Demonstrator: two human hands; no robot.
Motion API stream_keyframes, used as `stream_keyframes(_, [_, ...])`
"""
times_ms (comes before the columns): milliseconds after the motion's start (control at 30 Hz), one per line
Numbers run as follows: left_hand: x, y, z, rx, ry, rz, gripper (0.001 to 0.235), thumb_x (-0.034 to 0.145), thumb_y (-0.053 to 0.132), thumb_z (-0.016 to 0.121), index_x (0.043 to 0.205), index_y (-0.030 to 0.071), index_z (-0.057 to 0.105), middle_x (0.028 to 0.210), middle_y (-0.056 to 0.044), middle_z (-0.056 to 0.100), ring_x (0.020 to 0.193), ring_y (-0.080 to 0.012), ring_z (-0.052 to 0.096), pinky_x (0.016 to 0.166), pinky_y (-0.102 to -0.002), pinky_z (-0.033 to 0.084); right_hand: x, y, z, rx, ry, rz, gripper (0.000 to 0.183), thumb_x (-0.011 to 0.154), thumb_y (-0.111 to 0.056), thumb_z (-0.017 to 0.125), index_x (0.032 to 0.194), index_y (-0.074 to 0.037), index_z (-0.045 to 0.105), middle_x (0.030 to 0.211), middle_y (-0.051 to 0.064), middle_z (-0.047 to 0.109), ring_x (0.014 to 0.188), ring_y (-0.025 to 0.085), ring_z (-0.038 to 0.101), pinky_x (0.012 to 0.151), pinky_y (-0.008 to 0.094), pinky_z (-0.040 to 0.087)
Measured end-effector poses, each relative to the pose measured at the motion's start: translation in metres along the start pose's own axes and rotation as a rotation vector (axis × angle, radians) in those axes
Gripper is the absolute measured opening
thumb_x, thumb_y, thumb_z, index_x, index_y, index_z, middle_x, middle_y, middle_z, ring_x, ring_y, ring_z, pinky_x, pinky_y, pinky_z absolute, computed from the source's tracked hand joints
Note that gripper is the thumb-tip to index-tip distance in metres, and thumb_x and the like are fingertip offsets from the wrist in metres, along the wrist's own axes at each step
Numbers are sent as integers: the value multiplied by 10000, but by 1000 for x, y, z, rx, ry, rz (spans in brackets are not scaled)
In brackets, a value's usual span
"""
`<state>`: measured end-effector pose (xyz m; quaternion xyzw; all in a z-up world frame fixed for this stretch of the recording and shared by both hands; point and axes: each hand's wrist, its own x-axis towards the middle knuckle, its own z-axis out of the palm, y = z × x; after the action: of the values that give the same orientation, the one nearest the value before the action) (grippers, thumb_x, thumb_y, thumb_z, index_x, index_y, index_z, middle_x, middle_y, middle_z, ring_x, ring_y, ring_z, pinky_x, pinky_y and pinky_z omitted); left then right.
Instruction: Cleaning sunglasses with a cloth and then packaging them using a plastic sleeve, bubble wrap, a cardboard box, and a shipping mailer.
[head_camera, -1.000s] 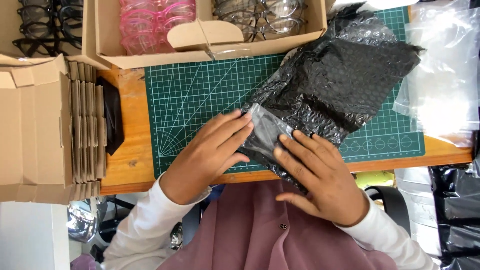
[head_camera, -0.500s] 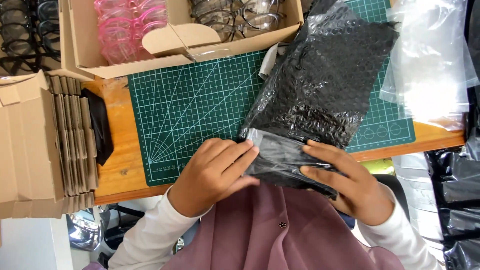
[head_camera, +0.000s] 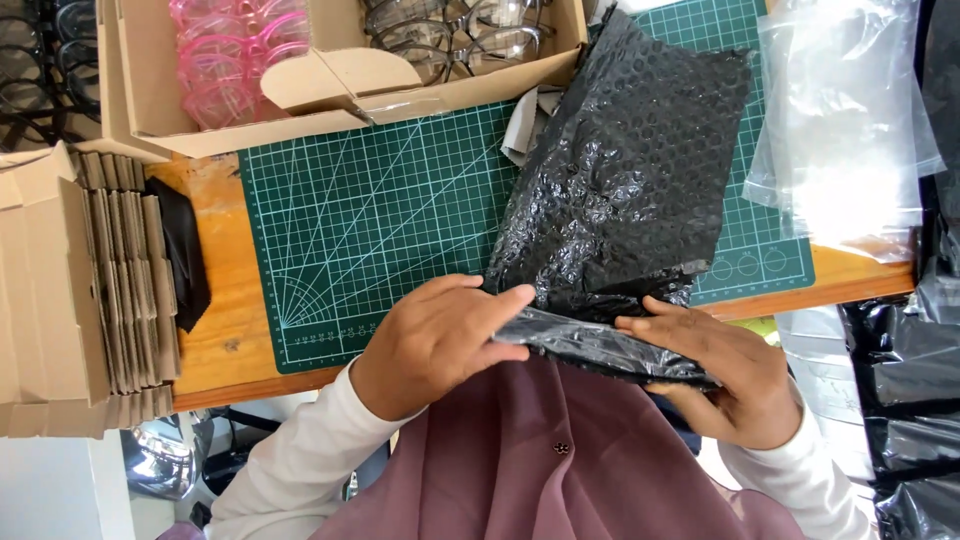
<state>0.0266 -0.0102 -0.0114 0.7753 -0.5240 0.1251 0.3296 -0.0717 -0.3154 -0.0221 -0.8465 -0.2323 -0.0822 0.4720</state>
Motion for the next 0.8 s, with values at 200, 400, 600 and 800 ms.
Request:
stream_keyframes(200, [9, 2, 12, -74, 61, -210, 188, 957, 158, 791, 1013, 27, 669, 870, -84, 720, 729, -251, 679, 658, -380, 533, -18, 13, 8, 47, 177, 22, 411, 1085, -339, 398, 1231, 12, 554, 1166, 240, 711, 1115, 371, 761, 1092, 517, 624])
stream_keyframes(400, [19, 3, 25, -67, 55, -366, 297, 979, 116, 774, 1245, 26, 678, 808, -34, 708, 606, -176, 574, 601, -342, 483, -18, 20, 15, -262, 403, 87, 252, 1051, -126, 581, 1186, 61, 682, 1003, 132, 719, 732, 235, 596, 756, 370, 443])
stream_keyframes(600, [27, 5, 27, 35, 16, -494, 385, 1015, 207, 743, 1359, 56, 656, 597, 21, 473, 503, -125, 386, 500, -327, 377, -2, 15, 11, -353, 476, 91, 162, 1037, -41, 629, 1051, 70, 746, 821, 149, 676, 713, 272, 624, 699, 359, 458])
stream_keyframes(800, [31, 4, 32, 147, 29, -562, 325, 999, 289, 746, 1252, 85, 722, 520, 7, 449, 430, -118, 358, 431, -324, 330, 3, 17, 1, -419, 420, 104, 95, 985, -36, 718, 935, -3, 793, 758, 36, 676, 727, 203, 543, 789, 350, 363])
